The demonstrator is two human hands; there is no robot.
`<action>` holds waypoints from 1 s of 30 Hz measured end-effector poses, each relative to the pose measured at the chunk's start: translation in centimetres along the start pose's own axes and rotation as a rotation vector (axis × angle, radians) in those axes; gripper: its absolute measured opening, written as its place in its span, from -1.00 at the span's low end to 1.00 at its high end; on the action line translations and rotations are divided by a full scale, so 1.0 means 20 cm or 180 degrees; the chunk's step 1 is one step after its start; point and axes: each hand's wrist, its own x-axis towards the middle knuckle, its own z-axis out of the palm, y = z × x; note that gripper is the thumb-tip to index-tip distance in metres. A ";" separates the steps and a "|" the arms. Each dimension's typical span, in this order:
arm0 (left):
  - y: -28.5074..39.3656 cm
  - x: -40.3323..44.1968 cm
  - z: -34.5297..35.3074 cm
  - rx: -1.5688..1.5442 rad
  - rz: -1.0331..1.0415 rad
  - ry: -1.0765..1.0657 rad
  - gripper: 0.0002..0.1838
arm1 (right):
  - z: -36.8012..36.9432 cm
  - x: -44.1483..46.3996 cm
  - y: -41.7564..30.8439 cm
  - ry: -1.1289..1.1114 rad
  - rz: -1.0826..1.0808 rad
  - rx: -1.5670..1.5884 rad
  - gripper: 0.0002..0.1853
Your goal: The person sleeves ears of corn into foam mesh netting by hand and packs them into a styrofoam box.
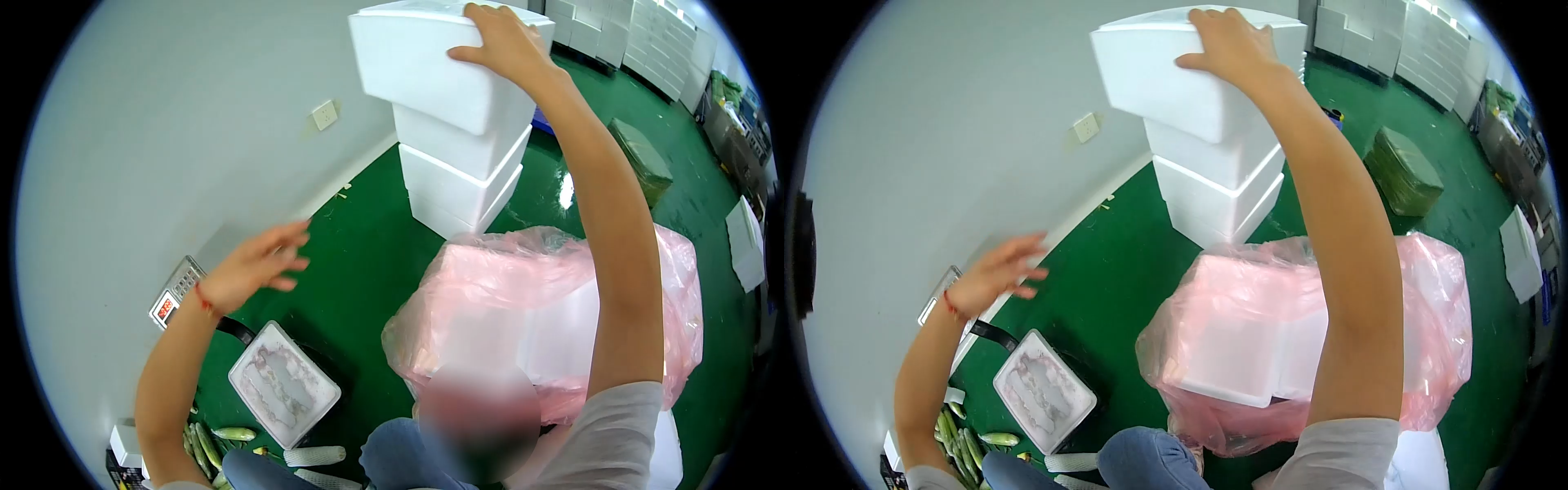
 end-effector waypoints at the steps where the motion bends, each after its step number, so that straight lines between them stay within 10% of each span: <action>1: -0.11 -0.10 -0.04 -0.0086 -0.0121 0.0123 -0.38 | 0.08 0.05 0.08 0.0142 -0.0185 0.0119 -0.33; 15: -1.40 -1.39 -0.09 -0.1409 -0.1612 0.1990 -0.37 | 0.27 0.10 0.30 0.0266 0.0210 -0.0204 -0.02; 17: -1.43 -1.43 -0.02 -0.1265 -0.1765 0.1981 -0.37 | 0.38 -0.16 0.23 0.1250 -0.0606 -0.0225 -0.31; 24: -1.38 -1.67 0.19 -0.0976 -0.1648 0.2519 -0.40 | 0.52 -2.49 -0.30 -0.1303 0.1648 0.1512 -0.78; 25: -1.35 -1.71 0.22 -0.0992 -0.1606 0.2760 -0.42 | 0.58 -2.83 -0.32 -0.1566 0.0505 0.0920 -0.74; 26: -1.36 -1.76 0.23 -0.1013 -0.1476 0.2803 -0.43 | 0.39 -2.81 -0.45 -0.2608 0.0453 0.0555 -0.63; 30: -1.41 -1.89 0.26 -0.1049 -0.1048 0.2866 -0.53 | 0.34 -2.56 -0.39 -0.3186 0.0417 0.0203 -0.45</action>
